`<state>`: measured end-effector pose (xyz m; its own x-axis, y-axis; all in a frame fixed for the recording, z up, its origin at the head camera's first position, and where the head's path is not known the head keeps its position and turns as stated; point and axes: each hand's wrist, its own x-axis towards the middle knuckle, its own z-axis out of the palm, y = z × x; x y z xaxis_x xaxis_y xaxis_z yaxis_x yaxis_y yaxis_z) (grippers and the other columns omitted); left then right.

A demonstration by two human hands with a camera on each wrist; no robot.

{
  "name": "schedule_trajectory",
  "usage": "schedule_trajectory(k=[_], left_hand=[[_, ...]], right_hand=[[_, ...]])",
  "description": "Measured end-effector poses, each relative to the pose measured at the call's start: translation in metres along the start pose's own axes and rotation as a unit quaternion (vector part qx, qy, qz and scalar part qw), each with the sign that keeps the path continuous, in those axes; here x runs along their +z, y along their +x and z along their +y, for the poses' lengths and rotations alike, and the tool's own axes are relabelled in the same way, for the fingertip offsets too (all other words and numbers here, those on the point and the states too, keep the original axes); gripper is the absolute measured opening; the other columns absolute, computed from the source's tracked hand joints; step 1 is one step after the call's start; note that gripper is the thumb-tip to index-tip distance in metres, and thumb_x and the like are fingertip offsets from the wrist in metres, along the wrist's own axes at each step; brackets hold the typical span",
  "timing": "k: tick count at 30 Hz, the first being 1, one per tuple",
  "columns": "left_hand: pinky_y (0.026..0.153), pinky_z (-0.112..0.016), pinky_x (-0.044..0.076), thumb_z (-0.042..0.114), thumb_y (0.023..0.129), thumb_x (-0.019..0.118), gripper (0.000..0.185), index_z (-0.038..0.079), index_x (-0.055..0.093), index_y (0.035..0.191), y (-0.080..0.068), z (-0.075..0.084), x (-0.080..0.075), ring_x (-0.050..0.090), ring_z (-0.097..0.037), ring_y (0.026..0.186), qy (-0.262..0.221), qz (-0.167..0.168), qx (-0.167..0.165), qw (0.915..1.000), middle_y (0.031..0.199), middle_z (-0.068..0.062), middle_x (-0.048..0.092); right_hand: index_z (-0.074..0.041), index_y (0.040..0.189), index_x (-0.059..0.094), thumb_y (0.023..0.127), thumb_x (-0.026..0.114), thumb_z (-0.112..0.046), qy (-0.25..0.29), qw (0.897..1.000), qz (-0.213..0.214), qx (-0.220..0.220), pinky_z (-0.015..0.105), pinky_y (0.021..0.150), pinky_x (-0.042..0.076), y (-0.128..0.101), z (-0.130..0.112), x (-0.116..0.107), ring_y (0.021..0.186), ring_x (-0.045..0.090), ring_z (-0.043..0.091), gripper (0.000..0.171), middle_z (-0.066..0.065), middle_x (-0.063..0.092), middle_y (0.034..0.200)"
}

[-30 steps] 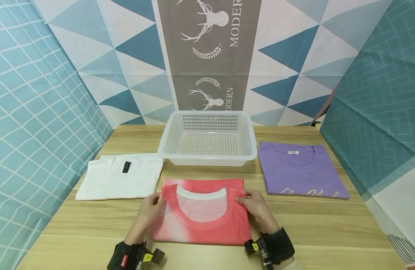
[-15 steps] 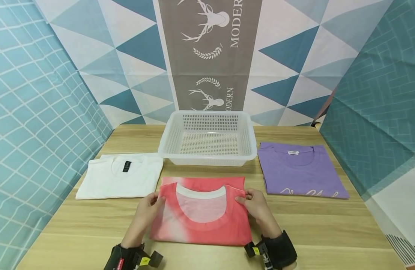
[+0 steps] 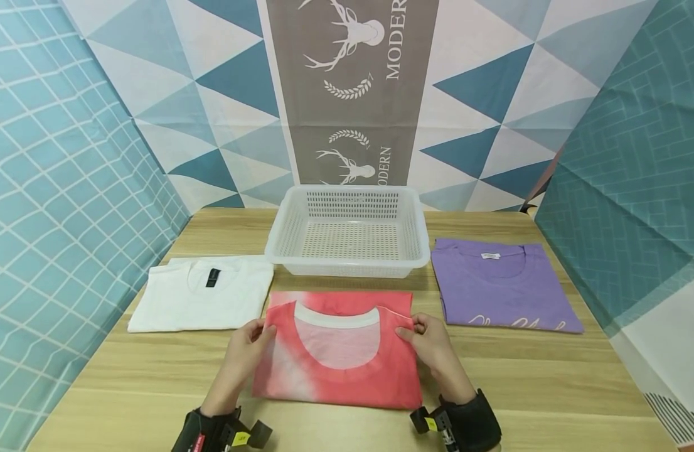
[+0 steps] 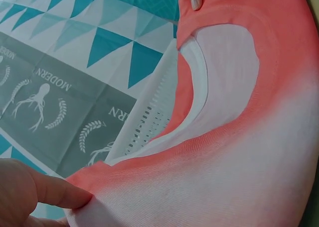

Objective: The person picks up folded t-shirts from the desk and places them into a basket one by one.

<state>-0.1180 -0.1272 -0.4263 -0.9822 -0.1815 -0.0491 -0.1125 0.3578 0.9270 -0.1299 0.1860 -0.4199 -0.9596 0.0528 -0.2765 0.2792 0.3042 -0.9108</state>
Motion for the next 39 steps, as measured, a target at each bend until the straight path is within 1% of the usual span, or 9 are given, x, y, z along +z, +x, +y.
schedule_trajectory(k=[3,8,13,17,21,25,30,35,39], left_hand=[[0.064,-0.013,0.044,0.002,0.092,0.056,0.025,-0.015,0.062,0.109,-0.001,0.003,0.000,0.052,-0.006,0.077,-0.006,0.000,0.004,1.0000,0.096,-0.024,0.067],[0.064,-0.013,0.044,0.002,0.092,0.057,0.025,-0.015,0.062,0.110,-0.002,0.008,0.000,0.052,-0.004,0.076,-0.012,0.004,0.008,0.9999,0.096,-0.024,0.067],[0.065,-0.014,0.044,0.002,0.092,0.057,0.026,-0.015,0.061,0.111,-0.002,0.012,-0.001,0.053,-0.006,0.078,-0.012,0.007,0.012,0.9998,0.097,-0.026,0.067],[0.065,-0.014,0.044,0.003,0.093,0.057,0.026,-0.014,0.062,0.111,-0.001,0.015,-0.003,0.053,-0.007,0.078,-0.007,0.010,0.015,0.9998,0.097,-0.025,0.067],[0.066,-0.014,0.044,0.004,0.093,0.057,0.025,-0.013,0.062,0.109,0.000,0.018,-0.005,0.053,-0.005,0.077,0.000,0.014,0.019,0.9997,0.097,-0.024,0.068],[0.065,-0.014,0.044,0.004,0.093,0.056,0.024,-0.013,0.062,0.108,0.001,0.021,-0.007,0.052,-0.004,0.075,-0.003,0.014,0.023,0.9996,0.096,-0.024,0.067],[0.063,-0.014,0.043,0.004,0.093,0.057,0.023,-0.013,0.062,0.107,0.003,0.024,-0.009,0.051,-0.002,0.073,-0.002,0.021,0.033,0.9992,0.093,-0.024,0.067],[0.066,-0.013,0.044,0.005,0.093,0.058,0.024,-0.012,0.063,0.109,0.007,0.027,-0.011,0.055,-0.006,0.079,0.015,0.025,0.039,0.9988,0.097,-0.025,0.068],[0.067,-0.013,0.044,0.005,0.094,0.057,0.023,-0.011,0.063,0.109,0.011,0.030,-0.013,0.056,-0.009,0.081,0.022,0.024,0.045,0.9985,0.098,-0.025,0.068]], right_hand=[[-0.003,0.081,0.051,0.088,0.065,-0.006,0.002,1.000,-0.001,-0.005,0.020,0.052,0.034,-0.002,-0.002,-0.002,0.056,0.041,0.005,0.015,-0.007,0.044,0.063],[-0.003,0.079,0.050,0.086,0.066,-0.005,0.014,1.000,-0.004,-0.022,0.020,0.051,0.032,-0.005,-0.005,-0.005,0.054,0.037,0.004,0.017,-0.006,0.041,0.061],[-0.004,0.078,0.050,0.086,0.067,-0.005,0.014,0.999,0.000,-0.034,0.019,0.050,0.031,-0.007,-0.008,-0.006,0.052,0.036,0.003,0.019,-0.007,0.040,0.060],[-0.003,0.079,0.051,0.086,0.066,-0.004,0.019,0.999,0.007,-0.035,0.019,0.051,0.033,-0.007,-0.010,-0.007,0.054,0.039,0.003,0.017,-0.008,0.042,0.060],[-0.003,0.079,0.050,0.086,0.066,-0.003,0.023,0.999,0.014,-0.038,0.019,0.053,0.033,-0.006,-0.013,-0.008,0.056,0.039,0.003,0.018,-0.007,0.041,0.061],[-0.003,0.078,0.049,0.086,0.066,-0.002,0.024,0.999,0.018,-0.041,0.019,0.053,0.034,-0.006,-0.016,-0.009,0.057,0.040,0.003,0.019,-0.007,0.041,0.061],[0.000,0.084,0.052,0.087,0.066,-0.003,0.024,0.999,0.021,-0.039,0.019,0.056,0.038,-0.005,-0.020,-0.010,0.059,0.044,0.003,0.014,-0.007,0.045,0.063],[0.000,0.088,0.053,0.088,0.065,-0.006,0.018,0.999,0.026,-0.029,0.020,0.057,0.040,-0.003,-0.024,-0.012,0.061,0.048,0.004,0.013,-0.008,0.050,0.066],[-0.002,0.088,0.054,0.088,0.066,-0.008,0.020,0.999,0.032,-0.025,0.021,0.056,0.041,-0.001,-0.028,-0.012,0.061,0.049,0.004,0.014,-0.009,0.051,0.066]])
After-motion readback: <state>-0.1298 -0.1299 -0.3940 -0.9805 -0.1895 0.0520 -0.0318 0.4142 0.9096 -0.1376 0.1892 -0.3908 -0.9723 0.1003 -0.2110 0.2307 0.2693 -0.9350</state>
